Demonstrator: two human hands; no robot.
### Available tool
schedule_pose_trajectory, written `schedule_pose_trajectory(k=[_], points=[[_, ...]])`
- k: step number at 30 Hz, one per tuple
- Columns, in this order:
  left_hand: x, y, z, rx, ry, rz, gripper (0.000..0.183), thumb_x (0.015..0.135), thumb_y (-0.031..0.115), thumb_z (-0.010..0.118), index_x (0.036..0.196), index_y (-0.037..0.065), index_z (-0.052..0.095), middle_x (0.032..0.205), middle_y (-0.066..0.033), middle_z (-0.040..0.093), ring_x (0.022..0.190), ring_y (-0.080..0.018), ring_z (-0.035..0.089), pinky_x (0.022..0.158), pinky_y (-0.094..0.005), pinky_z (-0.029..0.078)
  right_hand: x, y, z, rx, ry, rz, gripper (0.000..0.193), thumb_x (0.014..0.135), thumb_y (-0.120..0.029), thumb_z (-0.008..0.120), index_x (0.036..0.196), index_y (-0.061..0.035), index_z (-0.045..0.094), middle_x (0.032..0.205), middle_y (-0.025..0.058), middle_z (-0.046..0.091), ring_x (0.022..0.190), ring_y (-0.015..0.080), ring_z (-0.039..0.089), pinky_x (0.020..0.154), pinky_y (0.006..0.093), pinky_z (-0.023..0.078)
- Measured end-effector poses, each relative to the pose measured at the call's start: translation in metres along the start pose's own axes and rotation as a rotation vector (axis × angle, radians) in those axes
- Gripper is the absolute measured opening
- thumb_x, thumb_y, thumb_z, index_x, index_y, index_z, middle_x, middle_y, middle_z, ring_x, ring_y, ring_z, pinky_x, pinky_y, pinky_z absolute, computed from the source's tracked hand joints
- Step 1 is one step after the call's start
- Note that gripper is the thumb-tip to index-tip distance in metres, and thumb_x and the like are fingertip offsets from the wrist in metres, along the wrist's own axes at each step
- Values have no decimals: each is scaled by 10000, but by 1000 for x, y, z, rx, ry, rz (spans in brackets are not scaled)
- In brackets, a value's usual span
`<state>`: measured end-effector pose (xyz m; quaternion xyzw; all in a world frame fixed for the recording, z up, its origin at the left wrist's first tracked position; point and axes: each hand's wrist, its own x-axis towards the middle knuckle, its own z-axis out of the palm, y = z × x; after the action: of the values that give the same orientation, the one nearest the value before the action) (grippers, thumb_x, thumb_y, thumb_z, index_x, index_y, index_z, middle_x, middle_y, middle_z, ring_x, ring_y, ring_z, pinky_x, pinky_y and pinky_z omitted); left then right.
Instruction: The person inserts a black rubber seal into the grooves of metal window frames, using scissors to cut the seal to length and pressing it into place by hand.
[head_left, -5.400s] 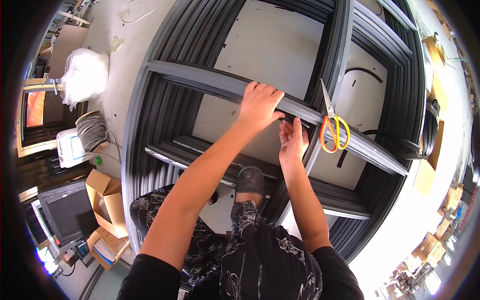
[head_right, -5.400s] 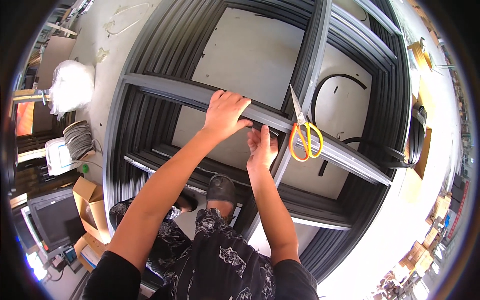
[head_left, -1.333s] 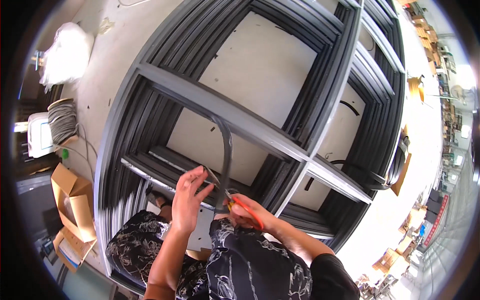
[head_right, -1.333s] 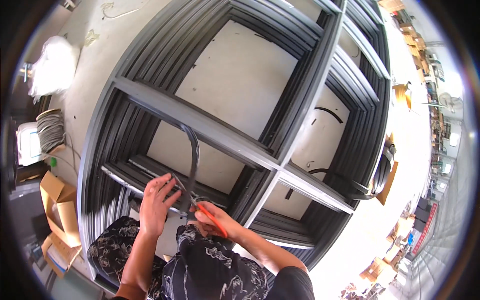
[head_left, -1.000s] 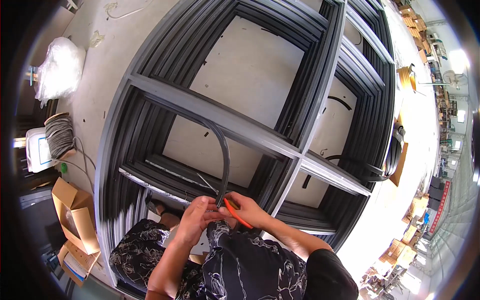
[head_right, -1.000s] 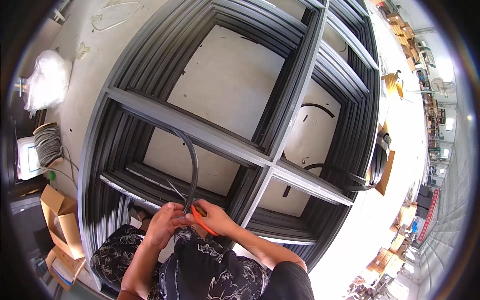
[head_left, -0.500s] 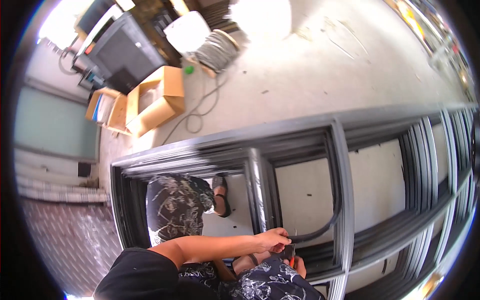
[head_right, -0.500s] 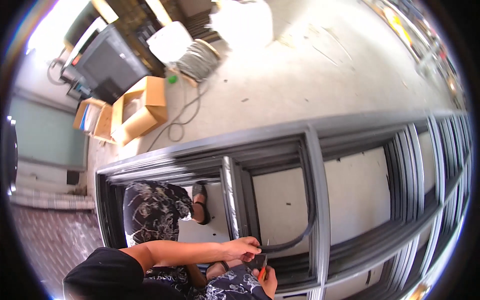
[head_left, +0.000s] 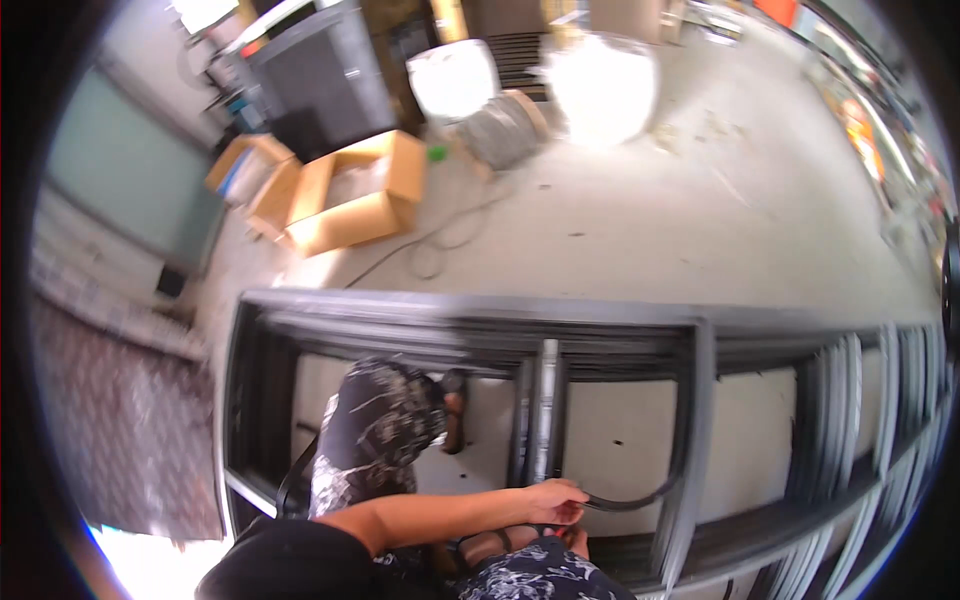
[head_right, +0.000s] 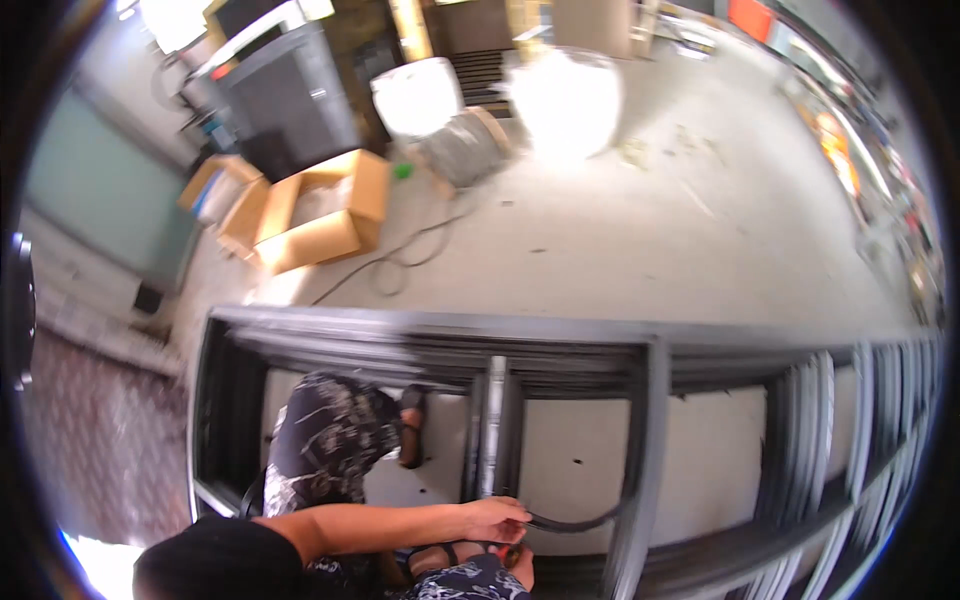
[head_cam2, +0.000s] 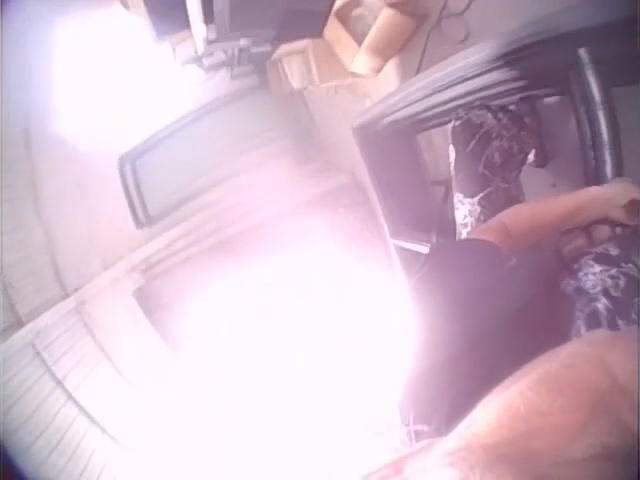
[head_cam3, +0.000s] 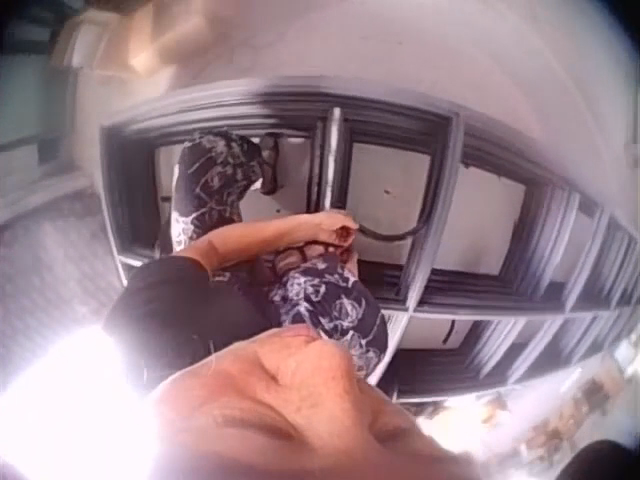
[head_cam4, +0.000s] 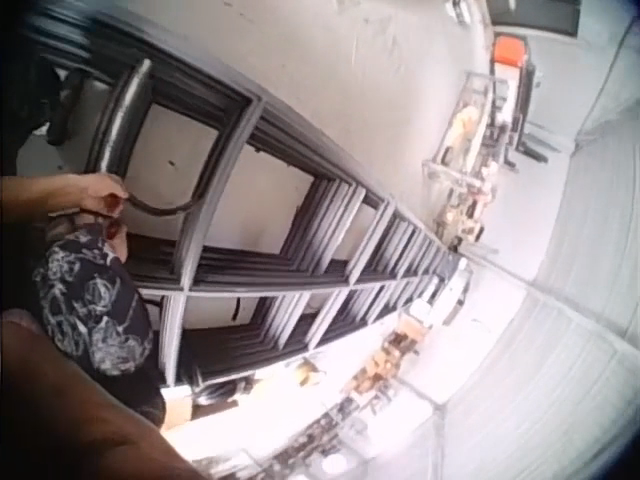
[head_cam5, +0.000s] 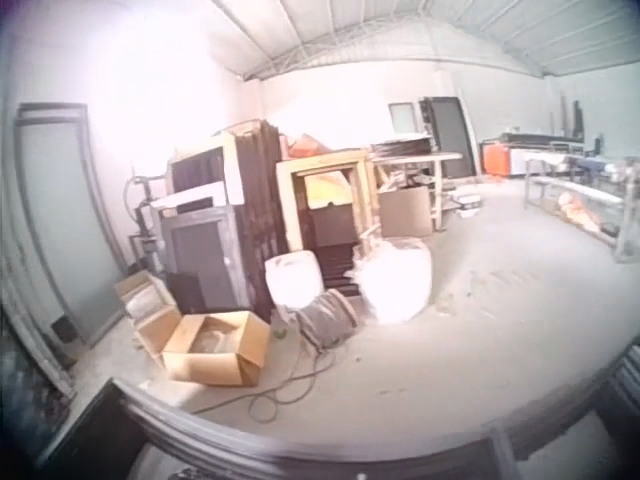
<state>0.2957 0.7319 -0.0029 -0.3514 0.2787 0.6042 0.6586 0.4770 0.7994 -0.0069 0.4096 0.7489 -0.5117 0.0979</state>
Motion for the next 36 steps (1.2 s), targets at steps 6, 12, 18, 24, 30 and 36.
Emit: schedule_pose_trajectory(k=[6, 12, 18, 24, 30, 36], points=[[-4, 8, 15, 49, 40, -236, 122, 927, 130, 636, 964, 22, 592, 788, -77, 579, 802, -213, 620, 702, -331, 565, 5, -8, 1, -171, 86, -18, 468, 813, -288, 736, 1183, -87, 532, 981, 141, 660, 858, 298, 661, 740, 395, 519], [-5, 7, 20, 145, -172, -380, 290, 993, 269, 559, 1096, 0, 594, 726, -1, 539, 662, -134, 537, 595, -273, 491, -5, -13, 7, -215, 123, 7, 482, 798, -320, 733, 1185, -107, 540, 981, 157, 665, 855, 332, 669, 723, 417, 522], [-6, 5, 23, 256, -181, -391, 303, 1007, 272, 533, 1095, -13, 585, 724, 13, 522, 697, -113, 539, 608, -258, 472, -13, -17, 10, -218, 151, 14, 519, 769, -370, 695, 1212, -167, 517, 1018, 168, 661, 859, 404, 655, 687, 489, 510], [-14, 9, 13, 370, -52, -193, 257, 1007, 225, 506, 1044, -6, 612, 820, -63, 642, 711, -173, 618, 629, -292, 518, -12, -27, 14, -289, 147, 81, 441, 813, -377, 654, 1170, -142, 548, 956, 150, 656, 834, 389, 651, 671, 477, 510], [-6, 13, 16, 300, -112, -172, 130, 969, 173, 592, 1056, 81, 562, 930, -64, 655, 836, -177, 653, 684, -303, 555, -12, -24, 5, -270, 240, 67, 441, 805, -368, 650, 1156, -112, 573, 988, 146, 659, 851, 378, 652, 693, 453, 514], [-31, 37, 39, 579, -49, 84, 319, 944, 213, 651, 1205, 85, 519, 1021, -56, 652, 923, -141, 639, 808, -290, 537, -4, -44, 0, -299, 207, 24, 450, 798, -384, 690, 1123, -91, 585, 937, 154, 661, 857, 375, 649, 697, 447, 510]])
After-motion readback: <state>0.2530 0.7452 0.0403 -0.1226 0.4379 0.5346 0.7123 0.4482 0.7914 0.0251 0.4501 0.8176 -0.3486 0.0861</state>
